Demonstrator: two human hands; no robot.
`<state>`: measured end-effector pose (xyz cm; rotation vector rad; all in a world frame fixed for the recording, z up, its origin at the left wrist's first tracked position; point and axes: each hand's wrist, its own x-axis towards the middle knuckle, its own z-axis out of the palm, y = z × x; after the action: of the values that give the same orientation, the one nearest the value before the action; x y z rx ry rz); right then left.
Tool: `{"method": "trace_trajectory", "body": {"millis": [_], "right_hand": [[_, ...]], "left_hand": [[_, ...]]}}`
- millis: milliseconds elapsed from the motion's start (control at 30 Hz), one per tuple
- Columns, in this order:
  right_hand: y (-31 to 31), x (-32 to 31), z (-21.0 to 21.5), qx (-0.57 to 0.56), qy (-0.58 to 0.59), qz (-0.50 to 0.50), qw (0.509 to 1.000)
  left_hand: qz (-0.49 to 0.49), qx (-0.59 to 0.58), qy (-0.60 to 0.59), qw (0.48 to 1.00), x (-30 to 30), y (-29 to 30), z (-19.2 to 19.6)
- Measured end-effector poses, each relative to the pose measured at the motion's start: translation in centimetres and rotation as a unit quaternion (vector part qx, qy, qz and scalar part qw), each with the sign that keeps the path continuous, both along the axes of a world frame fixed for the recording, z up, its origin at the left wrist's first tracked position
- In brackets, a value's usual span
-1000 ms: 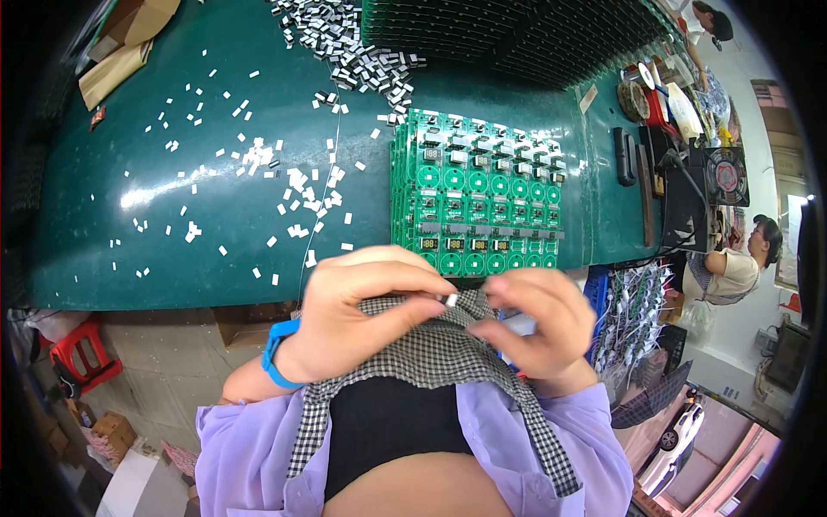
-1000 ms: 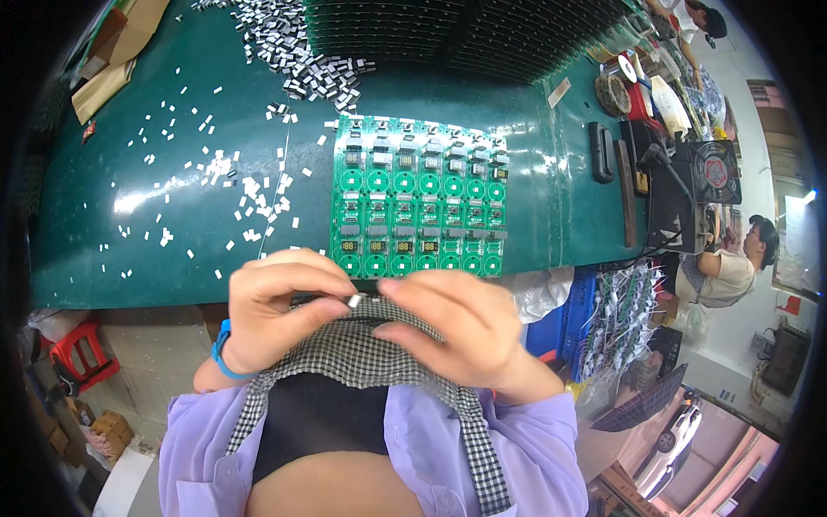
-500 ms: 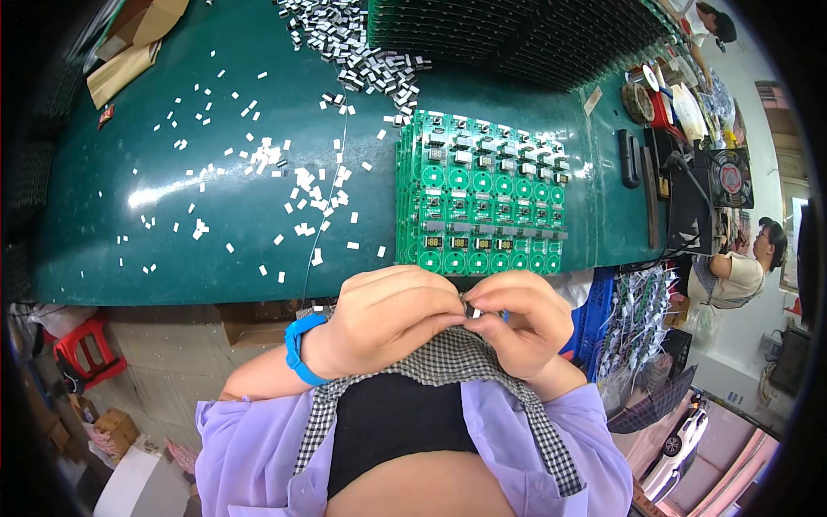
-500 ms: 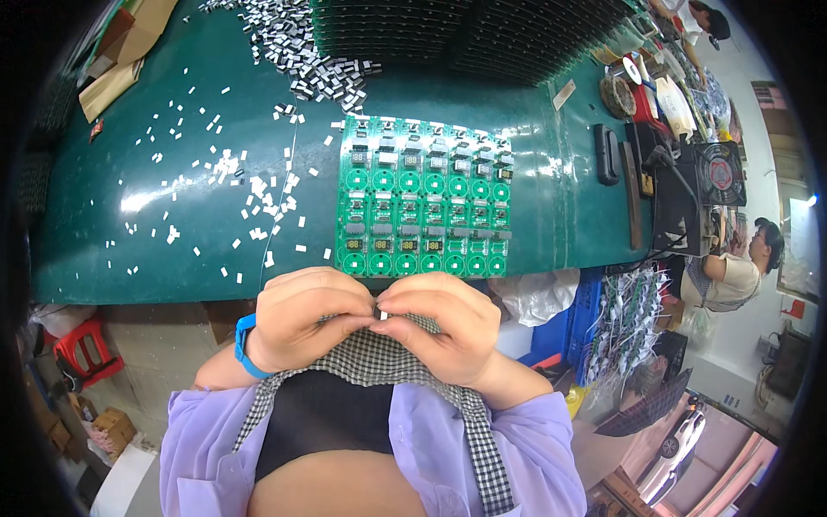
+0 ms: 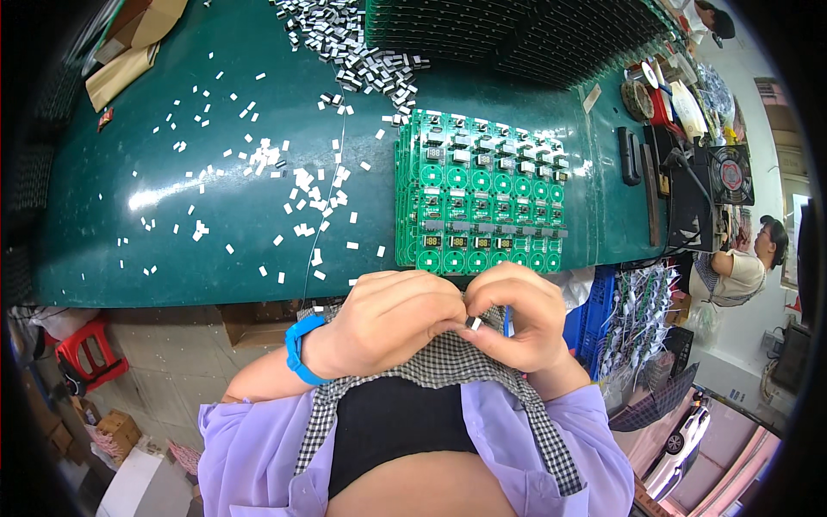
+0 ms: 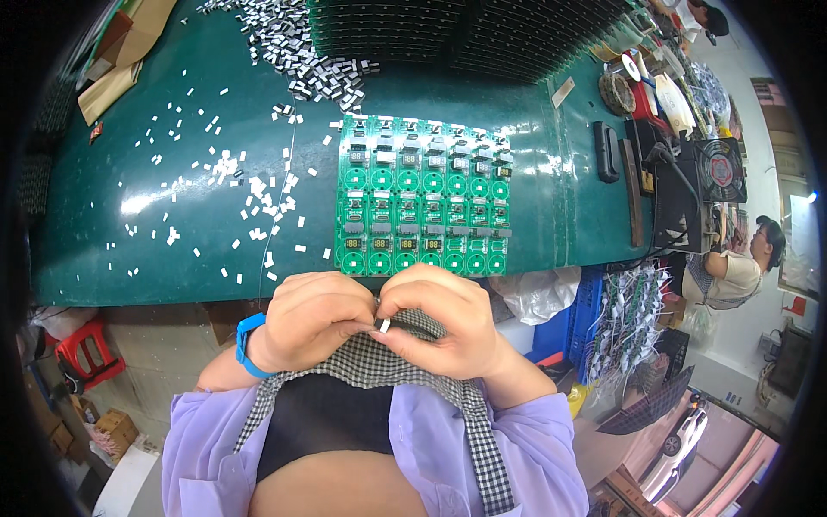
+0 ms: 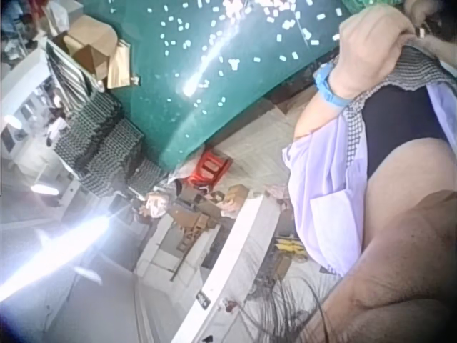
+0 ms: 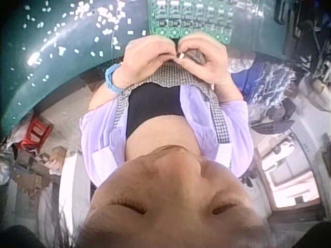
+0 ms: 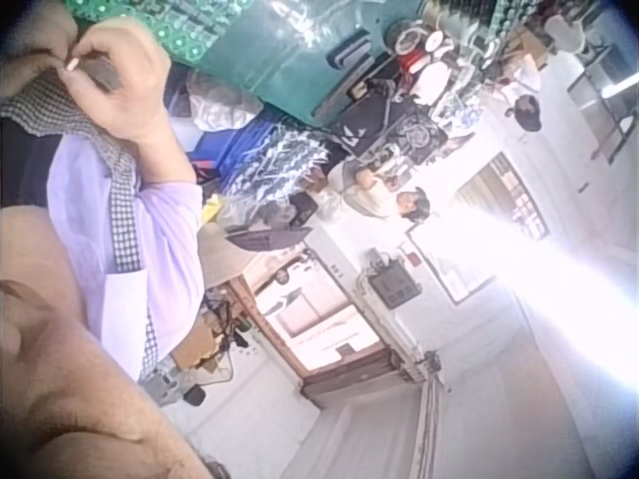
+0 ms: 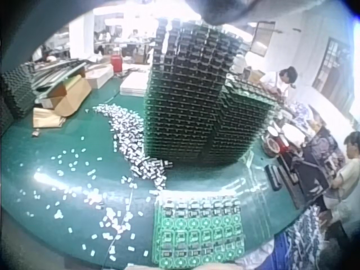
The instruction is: The person assembles small silver electronic components onto green circuit boards by hand.
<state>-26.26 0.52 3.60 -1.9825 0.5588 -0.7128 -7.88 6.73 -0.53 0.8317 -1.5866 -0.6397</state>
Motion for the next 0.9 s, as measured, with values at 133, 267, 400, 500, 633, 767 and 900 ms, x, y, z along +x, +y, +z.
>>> {"method": "trace_trajectory", "body": {"millis": [133, 267, 400, 500, 633, 767, 900], "right_hand": [[0.6, 0.0, -0.4, -0.048, -0.009, -0.025, 0.999], [1.0, -0.1, -0.6, -0.144, -0.042, -0.068, 0.986], [1.0, 0.0, -0.2, -0.174, -0.018, -0.077, 0.982], [1.1, 0.2, -0.4, -0.193, -0.026, -0.086, 0.977], [1.1, 0.3, -0.3, -0.214, -0.023, -0.087, 0.973], [0.3, -0.7, 0.2, -0.209, 0.006, -0.136, 0.968], [-1.9, -2.7, 0.7, -0.223, 0.088, -0.189, 0.952]], "left_hand": [[-0.002, 0.015, -0.013, 1.000, 0.3, 0.0, 0.3], [0.016, 0.049, 0.011, 0.999, 0.2, -0.1, 1.0], [0.033, 0.028, -0.024, 0.999, 0.1, 0.1, 0.4], [0.077, 0.003, -0.056, 0.995, 0.1, 0.3, 0.7], [0.087, -0.025, -0.102, 0.991, 0.3, 0.3, 0.9], [0.102, -0.013, -0.180, 0.978, 2.1, -0.8, 0.9], [0.249, 0.083, -0.315, 0.912, 8.4, -7.7, -0.7]]}}
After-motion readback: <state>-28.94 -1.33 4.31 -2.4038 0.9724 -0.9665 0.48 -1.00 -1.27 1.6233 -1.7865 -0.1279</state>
